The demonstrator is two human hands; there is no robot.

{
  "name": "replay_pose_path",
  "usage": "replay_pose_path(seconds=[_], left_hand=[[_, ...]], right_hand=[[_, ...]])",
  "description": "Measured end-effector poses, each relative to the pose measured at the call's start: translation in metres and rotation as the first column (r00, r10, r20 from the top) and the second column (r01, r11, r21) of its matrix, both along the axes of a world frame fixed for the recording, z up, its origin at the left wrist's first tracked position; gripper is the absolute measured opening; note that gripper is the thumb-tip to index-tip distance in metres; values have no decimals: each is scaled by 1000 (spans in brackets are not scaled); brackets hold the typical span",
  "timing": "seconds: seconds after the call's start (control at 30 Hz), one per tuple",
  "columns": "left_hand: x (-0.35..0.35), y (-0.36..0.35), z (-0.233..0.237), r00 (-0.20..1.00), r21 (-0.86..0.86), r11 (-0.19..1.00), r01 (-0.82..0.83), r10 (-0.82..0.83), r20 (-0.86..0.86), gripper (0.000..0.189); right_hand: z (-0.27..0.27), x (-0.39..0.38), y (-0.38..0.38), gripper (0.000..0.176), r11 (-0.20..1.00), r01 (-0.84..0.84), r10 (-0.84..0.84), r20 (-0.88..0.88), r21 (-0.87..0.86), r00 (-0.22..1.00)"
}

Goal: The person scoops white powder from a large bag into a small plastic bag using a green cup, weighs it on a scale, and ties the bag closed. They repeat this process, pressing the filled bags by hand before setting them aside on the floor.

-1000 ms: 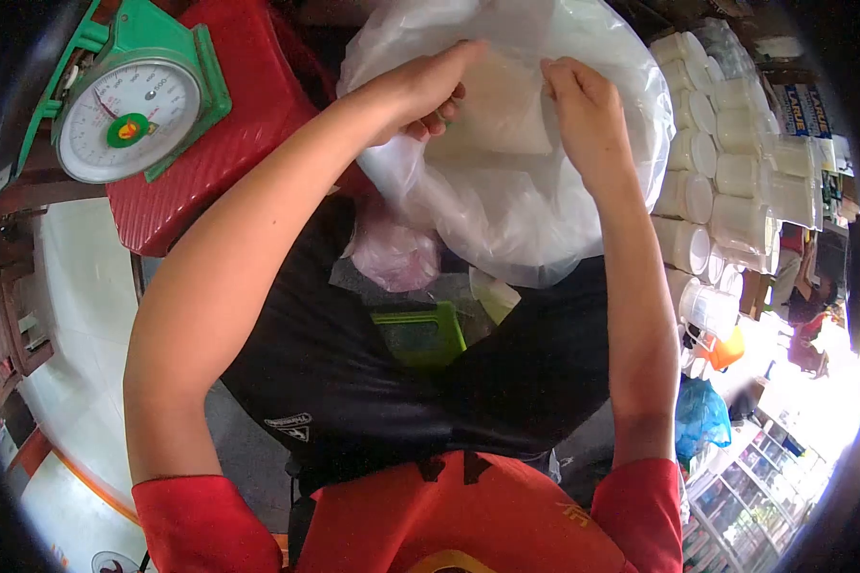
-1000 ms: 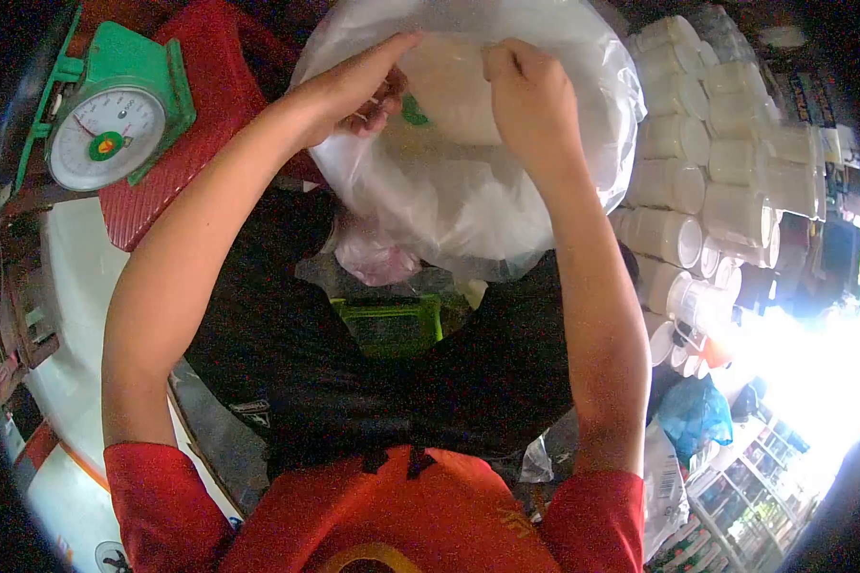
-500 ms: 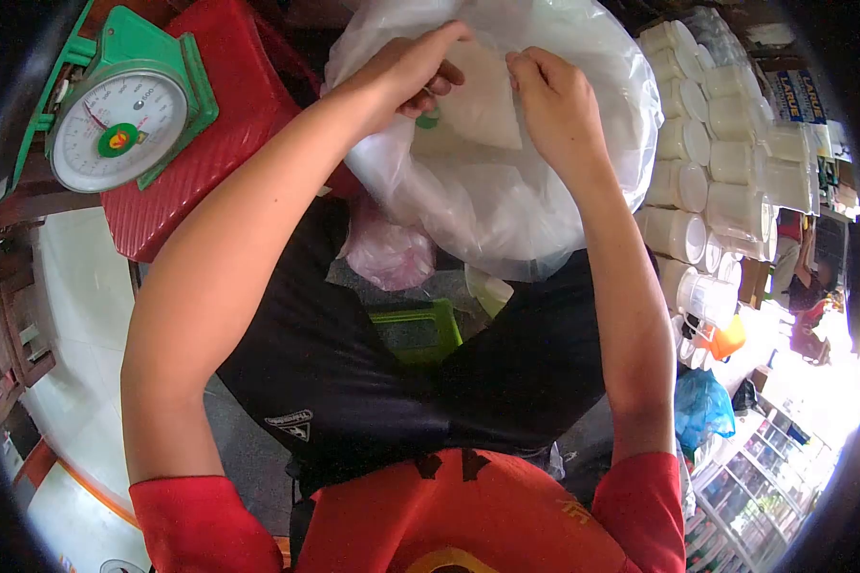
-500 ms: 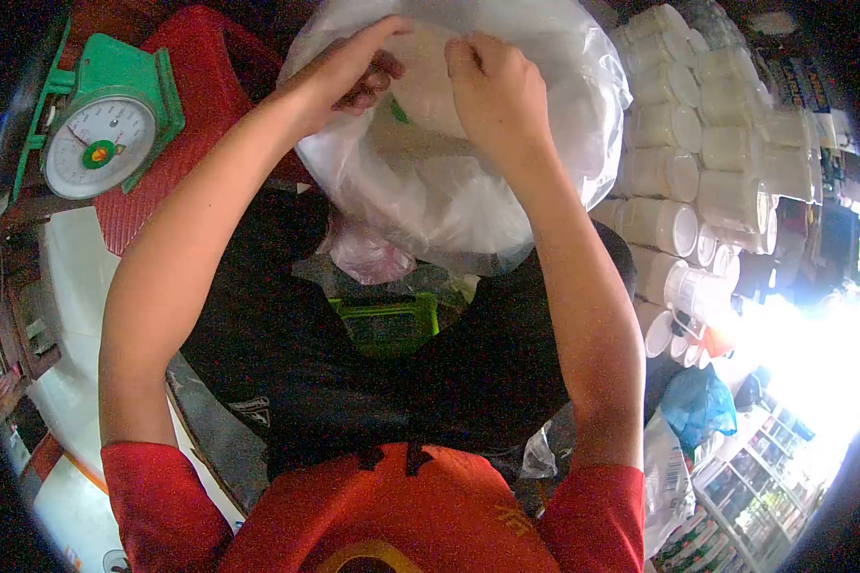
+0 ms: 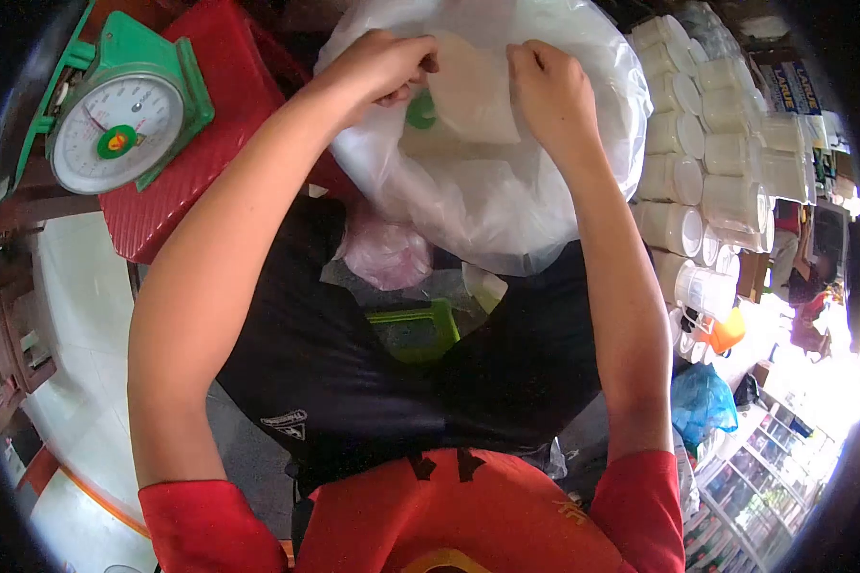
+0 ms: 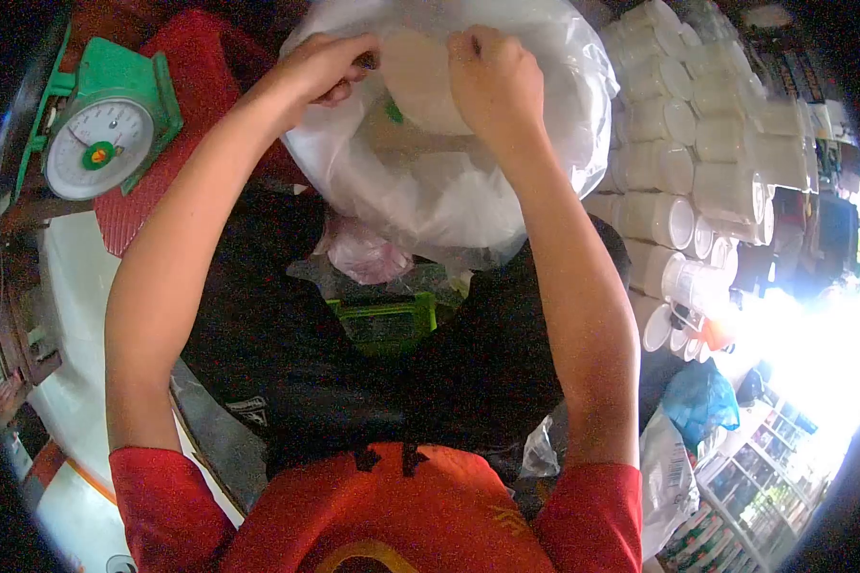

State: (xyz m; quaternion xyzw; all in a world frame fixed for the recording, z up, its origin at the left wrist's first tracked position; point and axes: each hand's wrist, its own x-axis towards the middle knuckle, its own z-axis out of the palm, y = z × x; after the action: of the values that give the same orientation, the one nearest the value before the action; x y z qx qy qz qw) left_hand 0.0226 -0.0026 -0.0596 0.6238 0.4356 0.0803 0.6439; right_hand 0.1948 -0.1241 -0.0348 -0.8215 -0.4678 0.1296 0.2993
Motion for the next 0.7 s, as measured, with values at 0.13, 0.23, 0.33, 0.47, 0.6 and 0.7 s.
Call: replay_pose_path(seconds=[0.13, 0.23, 0.33, 0.47, 0.6, 0.7], left_hand=[[-2, -11, 19, 999, 227, 974, 31, -27, -18, 43], [-3, 1, 15, 991, 354, 929, 104, -68, -113, 53], [0, 12, 3, 982, 452, 885, 111, -27, -189, 60], [2, 16, -3, 963, 429, 884, 187, -78, -258, 66], [15, 10, -10, 996, 407, 910, 77, -48, -81, 64], [17, 17, -18, 990, 414, 906, 88, -35, -135, 59]], right_hand=[[-1, 7, 1, 40, 996, 54, -52, -32, 69, 998], [-2, 3, 7, 42, 993, 34, -33, -17, 112, 999], [11, -5, 6, 43, 996, 63, -53, -127, 70, 990], [10, -2, 7, 43, 993, 46, -36, -99, 104, 994], [6, 2, 6, 43, 995, 59, -51, -105, 82, 993], [3, 1, 4, 40, 994, 27, -21, -62, 104, 998]])
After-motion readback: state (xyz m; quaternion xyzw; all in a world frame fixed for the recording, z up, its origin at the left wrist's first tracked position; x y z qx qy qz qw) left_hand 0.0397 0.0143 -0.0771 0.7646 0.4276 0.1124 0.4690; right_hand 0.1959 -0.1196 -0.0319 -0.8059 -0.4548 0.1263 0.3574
